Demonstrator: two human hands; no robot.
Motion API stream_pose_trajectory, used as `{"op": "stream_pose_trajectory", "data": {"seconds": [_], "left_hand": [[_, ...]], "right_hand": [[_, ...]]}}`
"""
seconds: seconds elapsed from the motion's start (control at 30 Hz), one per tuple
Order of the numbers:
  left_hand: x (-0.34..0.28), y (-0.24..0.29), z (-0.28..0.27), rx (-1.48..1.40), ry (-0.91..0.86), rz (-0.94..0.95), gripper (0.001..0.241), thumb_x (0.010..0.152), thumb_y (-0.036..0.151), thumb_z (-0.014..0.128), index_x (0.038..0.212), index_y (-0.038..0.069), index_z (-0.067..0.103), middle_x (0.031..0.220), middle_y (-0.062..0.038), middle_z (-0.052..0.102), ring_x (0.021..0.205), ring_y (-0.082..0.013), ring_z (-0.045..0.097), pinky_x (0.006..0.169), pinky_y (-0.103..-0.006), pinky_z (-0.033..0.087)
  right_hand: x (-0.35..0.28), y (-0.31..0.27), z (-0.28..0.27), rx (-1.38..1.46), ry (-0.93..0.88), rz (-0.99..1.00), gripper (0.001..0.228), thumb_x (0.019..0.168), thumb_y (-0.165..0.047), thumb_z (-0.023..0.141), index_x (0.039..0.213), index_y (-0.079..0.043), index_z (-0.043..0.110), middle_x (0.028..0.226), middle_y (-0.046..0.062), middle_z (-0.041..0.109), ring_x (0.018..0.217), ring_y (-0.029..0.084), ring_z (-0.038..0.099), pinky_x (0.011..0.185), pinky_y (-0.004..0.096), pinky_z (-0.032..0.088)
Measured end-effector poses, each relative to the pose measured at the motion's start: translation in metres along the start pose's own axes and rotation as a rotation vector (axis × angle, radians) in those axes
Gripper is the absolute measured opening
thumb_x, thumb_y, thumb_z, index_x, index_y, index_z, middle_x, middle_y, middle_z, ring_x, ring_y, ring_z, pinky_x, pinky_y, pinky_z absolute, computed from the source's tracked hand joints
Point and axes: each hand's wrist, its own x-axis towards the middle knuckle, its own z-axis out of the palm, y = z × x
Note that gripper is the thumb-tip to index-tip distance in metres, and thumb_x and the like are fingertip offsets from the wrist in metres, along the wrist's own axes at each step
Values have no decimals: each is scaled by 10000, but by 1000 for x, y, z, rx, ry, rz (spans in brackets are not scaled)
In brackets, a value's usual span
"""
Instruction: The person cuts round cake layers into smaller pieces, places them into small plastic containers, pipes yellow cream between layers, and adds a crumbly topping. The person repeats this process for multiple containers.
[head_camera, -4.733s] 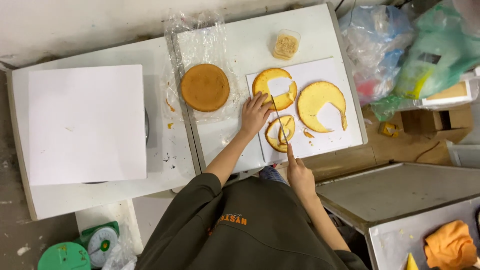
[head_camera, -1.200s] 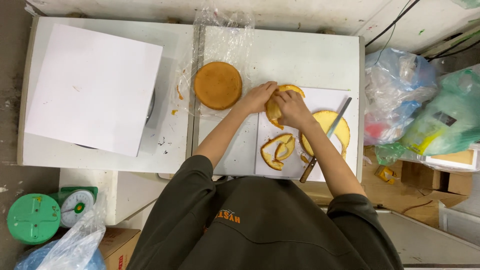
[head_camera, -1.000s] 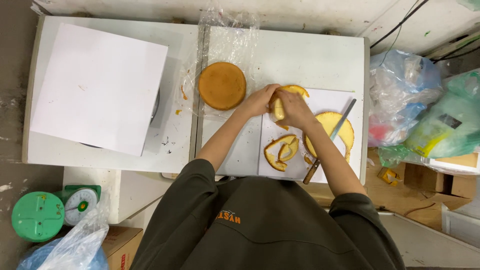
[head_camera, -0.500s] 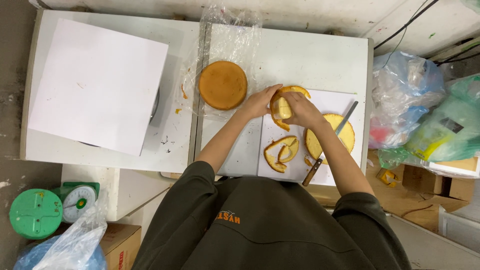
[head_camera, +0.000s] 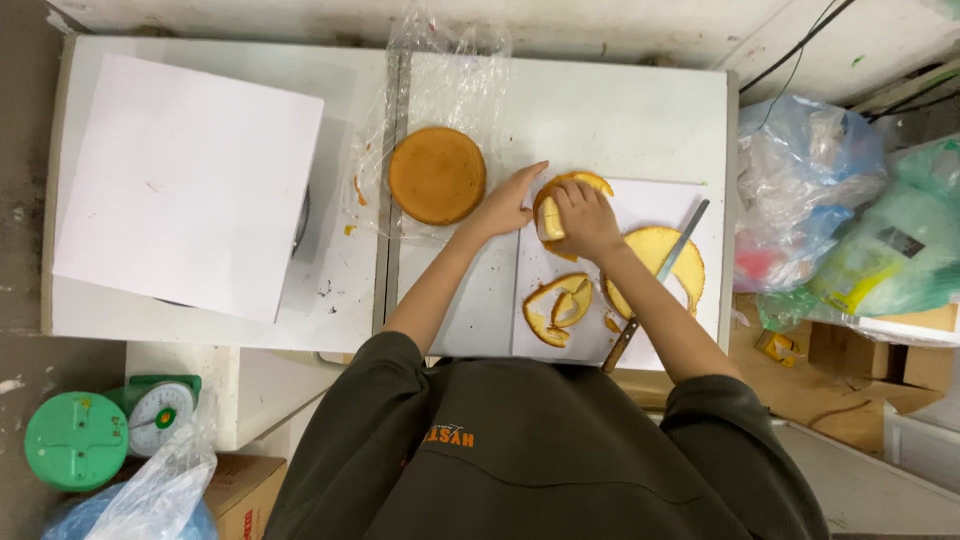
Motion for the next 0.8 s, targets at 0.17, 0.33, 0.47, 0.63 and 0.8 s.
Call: {"op": "stream_pose_trajectory", "data": {"seconds": [0.17, 0.33, 0.47, 0.63, 0.8], "left_hand": [[-13, -21, 15, -10, 24, -233, 768, 829, -83, 537, 1564, 78, 384, 1424, -221, 634, 1308, -354, 630, 1083, -406, 506], [-30, 28, 14, 121, -244, -452, 1028, 799, 42, 697, 1660, 73, 137, 1346, -275, 642, 1207, -404, 646, 1016, -418, 523], [-37, 49, 11, 140, -197, -329, 1552, 466, 127, 1005, 1547, 100, -108, 1558, -303, 324, 1303, -423, 502, 1002, -426, 484], [-42, 37, 32, 301, -198, -357, 1647, 438, 169, 1027, 1604, 159, -137, 1626, -273, 290, 1399, -399, 465, 1027, -416, 508], [-38, 35, 34, 317, -210, -357, 1646, 440, 168, 1036, 1594, 150, -137, 1607, -277, 300, 1413, -414, 431, 1060, -433, 471]], "right_hand": [[2, 9, 33, -70, -71, 106, 857, 610, -300, 900, 1333, -47, 516, 1214, 177, 559, 1073, 367, 573, 883, 437, 552], [6, 11, 20, 15, -76, 66, 850, 623, -414, 879, 1292, -23, 529, 1209, 175, 568, 1042, 376, 574, 799, 493, 522], [1, -13, 24, 85, 97, 191, 596, 819, -418, 774, 1233, -30, 590, 1249, 187, 578, 1038, 398, 549, 841, 506, 517], [-2, -8, 32, 103, 103, 168, 510, 825, -359, 725, 1186, -14, 625, 1168, 191, 593, 1018, 408, 540, 838, 512, 521], [21, -7, 44, -12, 139, 439, 465, 878, -394, 718, 1124, -10, 625, 1119, 198, 604, 995, 422, 554, 768, 516, 528]]}}
